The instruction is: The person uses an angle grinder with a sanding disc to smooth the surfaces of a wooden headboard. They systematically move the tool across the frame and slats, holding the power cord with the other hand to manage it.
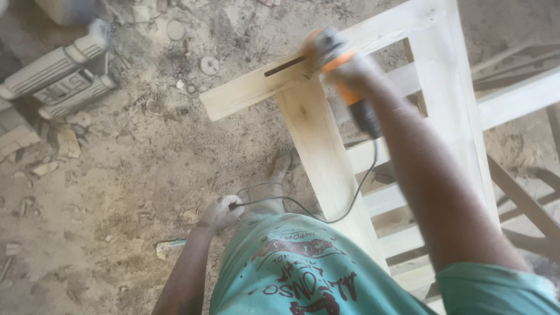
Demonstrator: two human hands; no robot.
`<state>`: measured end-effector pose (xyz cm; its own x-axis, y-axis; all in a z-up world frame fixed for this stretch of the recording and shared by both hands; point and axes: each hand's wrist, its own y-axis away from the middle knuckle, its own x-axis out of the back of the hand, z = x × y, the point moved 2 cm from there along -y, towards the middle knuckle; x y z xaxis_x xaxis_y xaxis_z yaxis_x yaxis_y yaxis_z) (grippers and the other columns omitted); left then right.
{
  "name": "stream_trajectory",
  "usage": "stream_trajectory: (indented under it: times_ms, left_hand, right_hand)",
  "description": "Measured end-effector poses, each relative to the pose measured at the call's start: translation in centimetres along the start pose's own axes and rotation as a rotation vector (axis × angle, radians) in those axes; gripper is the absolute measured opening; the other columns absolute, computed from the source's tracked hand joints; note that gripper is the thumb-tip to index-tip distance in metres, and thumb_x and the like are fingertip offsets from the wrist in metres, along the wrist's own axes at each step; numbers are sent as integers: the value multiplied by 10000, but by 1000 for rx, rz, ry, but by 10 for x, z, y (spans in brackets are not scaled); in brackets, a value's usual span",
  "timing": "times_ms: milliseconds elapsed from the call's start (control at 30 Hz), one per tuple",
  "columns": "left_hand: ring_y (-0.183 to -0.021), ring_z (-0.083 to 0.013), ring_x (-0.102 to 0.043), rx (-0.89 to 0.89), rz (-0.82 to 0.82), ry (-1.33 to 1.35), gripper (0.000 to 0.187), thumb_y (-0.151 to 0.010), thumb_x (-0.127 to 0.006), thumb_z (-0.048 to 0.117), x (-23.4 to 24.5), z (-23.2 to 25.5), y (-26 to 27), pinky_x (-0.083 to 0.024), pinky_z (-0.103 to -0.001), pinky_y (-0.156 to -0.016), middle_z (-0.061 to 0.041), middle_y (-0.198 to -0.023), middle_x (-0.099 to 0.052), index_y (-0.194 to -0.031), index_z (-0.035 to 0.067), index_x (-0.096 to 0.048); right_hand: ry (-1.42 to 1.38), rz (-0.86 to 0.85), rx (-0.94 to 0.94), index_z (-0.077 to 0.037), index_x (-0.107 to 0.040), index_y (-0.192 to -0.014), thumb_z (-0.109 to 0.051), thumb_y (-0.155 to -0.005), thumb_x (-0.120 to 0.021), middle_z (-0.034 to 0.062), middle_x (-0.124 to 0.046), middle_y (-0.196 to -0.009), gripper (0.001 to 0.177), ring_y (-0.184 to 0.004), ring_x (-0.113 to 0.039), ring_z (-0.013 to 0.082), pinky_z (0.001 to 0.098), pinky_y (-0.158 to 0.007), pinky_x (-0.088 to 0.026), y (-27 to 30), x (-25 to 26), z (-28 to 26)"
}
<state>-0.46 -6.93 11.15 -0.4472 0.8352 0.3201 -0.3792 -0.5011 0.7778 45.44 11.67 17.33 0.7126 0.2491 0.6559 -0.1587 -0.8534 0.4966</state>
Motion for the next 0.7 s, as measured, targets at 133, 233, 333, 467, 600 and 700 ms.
stream_trajectory:
  times_ms: [133, 233, 333, 467, 600, 700]
  left_hand:
    - [-827, -288, -737, 91, -7, -123, 237, -826, -690, 318, -2, -12, 10, -562, -410, -749, -119, -892, -765, -967, 139, -756]
    - [-854, -297, -748, 40, 50, -114, 243, -815, -696, 334, 2, -17, -2, -571, -409, -776, -105, -907, -768, -952, 146, -765]
    - [-864, -320, -734, -2, 142, -63, 250, -804, -697, 331, -8, -32, 5, -562, -421, -765, -108, -939, -761, -951, 141, -765]
    - [-849, -269, -758, 30, 160, 38, 262, -818, -657, 317, -13, -52, 21, -577, -382, -799, -123, -919, -773, -941, 115, -769]
    - [-864, -259, -749, 242, 26, -25, 259, -834, -620, 270, -20, -62, 26, -567, -385, -817, -128, -935, -786, -974, 119, -777]
    - [-874, -289, -728, 302, -35, -24, 265, -894, -560, 232, -19, -66, 28, -563, -413, -811, -148, -955, -785, -1022, 133, -770]
  right_hand:
    - [-302, 65, -313, -102, -515, -1401, -72, -851, -748, 108, -643, -1074, 598, -951, -671, 267, 430, -780, -607, -17, 83, 124]
    - [-536, 148, -315, -100, -500, -1452, -82, -881, -706, 122, -637, -1131, 607, -949, -692, 267, 488, -772, -628, -39, 121, 189]
    - [-884, 394, -478, -72, -504, -1431, -128, -917, -708, 143, -632, -1141, 556, -920, -731, 264, 449, -786, -676, -45, 141, 208]
    - [-558, 201, -467, -122, -557, -1338, -112, -888, -679, 95, -613, -1083, 466, -874, -662, 221, 408, -719, -599, -41, 117, 155]
    - [-530, 12, -307, -98, -530, -1277, -138, -900, -686, 72, -600, -1069, 410, -846, -625, 183, 340, -712, -587, -29, 27, 68]
    - [-368, -176, -59, -57, -584, -1155, -35, -827, -663, 95, -606, -979, 338, -795, -611, 201, 369, -663, -558, -19, -36, -8]
